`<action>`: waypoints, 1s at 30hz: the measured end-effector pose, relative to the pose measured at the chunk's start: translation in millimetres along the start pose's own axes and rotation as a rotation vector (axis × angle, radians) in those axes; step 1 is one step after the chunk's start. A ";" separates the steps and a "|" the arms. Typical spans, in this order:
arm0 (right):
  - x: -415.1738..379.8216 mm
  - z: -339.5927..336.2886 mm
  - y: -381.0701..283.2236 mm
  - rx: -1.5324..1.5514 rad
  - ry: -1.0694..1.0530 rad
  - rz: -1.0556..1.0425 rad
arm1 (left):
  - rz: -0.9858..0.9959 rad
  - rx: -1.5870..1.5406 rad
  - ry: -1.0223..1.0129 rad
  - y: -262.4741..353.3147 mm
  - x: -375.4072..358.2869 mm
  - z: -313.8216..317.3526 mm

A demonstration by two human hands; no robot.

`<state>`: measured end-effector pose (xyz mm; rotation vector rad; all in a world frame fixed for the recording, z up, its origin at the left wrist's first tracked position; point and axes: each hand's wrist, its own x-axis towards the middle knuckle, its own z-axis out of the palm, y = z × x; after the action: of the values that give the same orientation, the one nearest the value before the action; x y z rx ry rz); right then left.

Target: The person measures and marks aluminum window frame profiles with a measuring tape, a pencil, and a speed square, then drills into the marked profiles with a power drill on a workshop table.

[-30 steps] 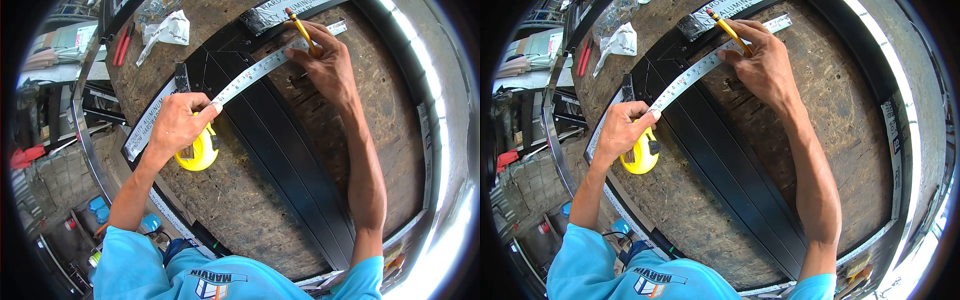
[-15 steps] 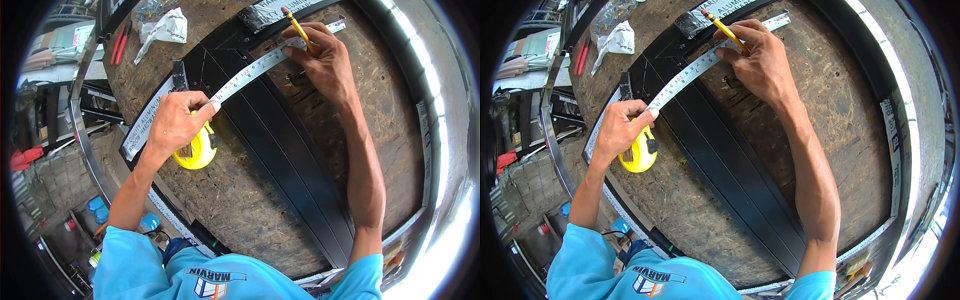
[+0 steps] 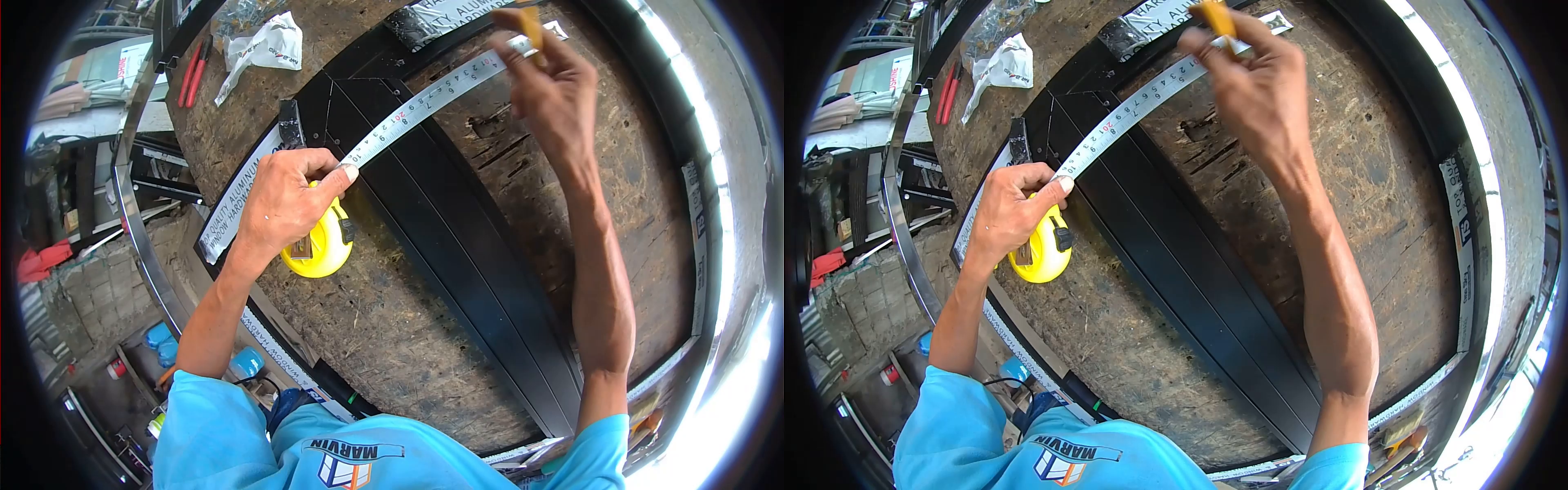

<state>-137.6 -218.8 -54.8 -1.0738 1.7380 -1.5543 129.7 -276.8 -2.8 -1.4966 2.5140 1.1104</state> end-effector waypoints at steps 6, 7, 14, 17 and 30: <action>4.5 -20.9 -40.0 -0.115 -0.232 0.044 | 0.011 0.003 0.028 1.7 -0.3 0.1; 3.9 -14.3 -33.4 0.038 -0.337 -0.035 | 0.023 0.005 0.036 1.4 -0.2 0.2; 13.3 16.6 -28.0 0.032 -0.610 -0.269 | -0.011 0.022 0.031 4.7 -1.5 0.6; 10.9 17.4 -21.8 0.051 -0.607 -0.177 | -0.011 -0.029 0.028 4.3 -1.6 1.2; 9.4 12.7 -26.0 0.122 -0.599 -0.109 | -0.011 -0.021 0.004 1.4 -0.8 1.3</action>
<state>-126.8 -233.6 -30.4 -1.4092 1.1811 -1.2065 128.6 -275.1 -2.7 -1.5170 2.5015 1.1376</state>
